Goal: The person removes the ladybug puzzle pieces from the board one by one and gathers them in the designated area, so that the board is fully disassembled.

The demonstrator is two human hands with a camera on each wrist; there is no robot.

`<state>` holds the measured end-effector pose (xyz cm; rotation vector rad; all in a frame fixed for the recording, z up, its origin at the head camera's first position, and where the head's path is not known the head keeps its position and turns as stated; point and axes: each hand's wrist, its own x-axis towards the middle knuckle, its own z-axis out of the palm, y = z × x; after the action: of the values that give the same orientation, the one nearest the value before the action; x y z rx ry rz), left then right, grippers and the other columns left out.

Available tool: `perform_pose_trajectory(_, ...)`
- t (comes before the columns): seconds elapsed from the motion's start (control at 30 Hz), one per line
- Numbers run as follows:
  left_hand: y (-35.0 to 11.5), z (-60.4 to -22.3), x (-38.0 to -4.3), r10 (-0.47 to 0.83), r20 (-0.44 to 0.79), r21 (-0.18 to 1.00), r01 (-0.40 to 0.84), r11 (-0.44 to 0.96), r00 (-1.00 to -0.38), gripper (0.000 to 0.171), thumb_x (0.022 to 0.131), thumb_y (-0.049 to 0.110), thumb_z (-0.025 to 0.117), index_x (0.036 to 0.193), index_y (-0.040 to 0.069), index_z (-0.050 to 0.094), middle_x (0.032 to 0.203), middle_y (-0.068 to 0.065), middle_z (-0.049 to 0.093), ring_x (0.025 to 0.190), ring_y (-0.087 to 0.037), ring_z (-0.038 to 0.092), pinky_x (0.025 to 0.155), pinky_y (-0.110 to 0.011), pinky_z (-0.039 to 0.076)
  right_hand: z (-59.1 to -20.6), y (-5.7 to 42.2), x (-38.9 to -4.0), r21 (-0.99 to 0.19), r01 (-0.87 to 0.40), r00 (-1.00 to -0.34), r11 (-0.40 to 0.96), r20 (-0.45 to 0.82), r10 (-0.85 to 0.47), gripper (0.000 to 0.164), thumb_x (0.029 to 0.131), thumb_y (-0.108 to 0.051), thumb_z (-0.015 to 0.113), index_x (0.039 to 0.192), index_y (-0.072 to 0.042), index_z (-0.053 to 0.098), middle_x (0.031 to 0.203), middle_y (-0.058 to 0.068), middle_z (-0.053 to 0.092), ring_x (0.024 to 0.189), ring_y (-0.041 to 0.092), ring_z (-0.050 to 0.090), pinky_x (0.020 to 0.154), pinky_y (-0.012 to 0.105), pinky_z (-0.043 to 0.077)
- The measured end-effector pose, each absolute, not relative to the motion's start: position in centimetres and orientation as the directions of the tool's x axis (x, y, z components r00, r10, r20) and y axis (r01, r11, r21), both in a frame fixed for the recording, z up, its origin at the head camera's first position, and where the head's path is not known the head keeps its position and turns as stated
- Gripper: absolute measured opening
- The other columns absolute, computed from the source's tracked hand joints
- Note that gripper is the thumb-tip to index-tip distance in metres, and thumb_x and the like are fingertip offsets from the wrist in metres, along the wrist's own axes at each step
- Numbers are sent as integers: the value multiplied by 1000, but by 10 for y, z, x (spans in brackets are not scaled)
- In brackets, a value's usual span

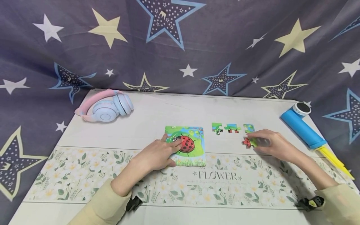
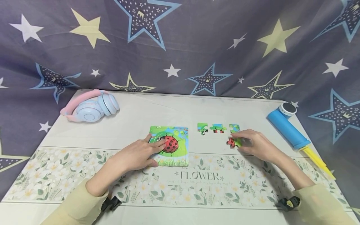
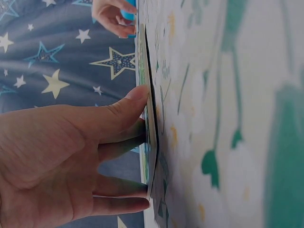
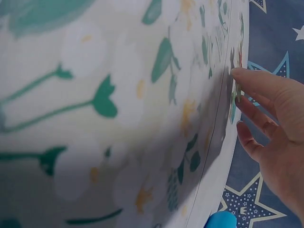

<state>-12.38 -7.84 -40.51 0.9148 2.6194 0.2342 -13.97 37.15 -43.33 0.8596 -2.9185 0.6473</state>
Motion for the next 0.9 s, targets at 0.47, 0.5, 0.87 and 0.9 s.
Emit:
perform_pose_trajectory(0.47,-80,-406,-124,622,-279,271,562,782,-731,67,93,36,74,152,15,52,167,-1,38,148,-61,27,117,-65,38,-436,380,-142,-384,-543,-835,747,160,-526,54,79,-11,88,130,-17,71,122,-3,74,115,-2,61,92,23,55)
perform_pose_trajectory(0.5,-80,-406,-124,621,-280,272,560,782,-732,67,93,36,74,153,15,51,167,-1,38,149,-60,27,117,-65,38,-436,381,-142,-385,-544,-835,746,160,-526,54,79,-11,88,130,-17,71,121,-3,74,115,-2,62,92,22,55)
perform_pose_trajectory(0.87,-79,-404,-124,627,-275,276,565,777,-729,67,93,35,74,152,15,52,166,-2,38,148,-61,27,118,-64,38,-434,383,-144,-389,-588,-806,709,213,-552,55,74,-5,89,126,-11,72,118,2,75,111,-2,61,89,16,53)
perform_pose_trajectory(0.9,-79,-404,-124,627,-275,275,566,777,-729,67,93,35,74,152,15,52,166,-2,38,148,-61,27,118,-64,38,-433,383,-144,-391,-594,-802,703,225,-553,56,73,-3,89,126,-10,72,117,3,75,110,-1,62,90,14,52)
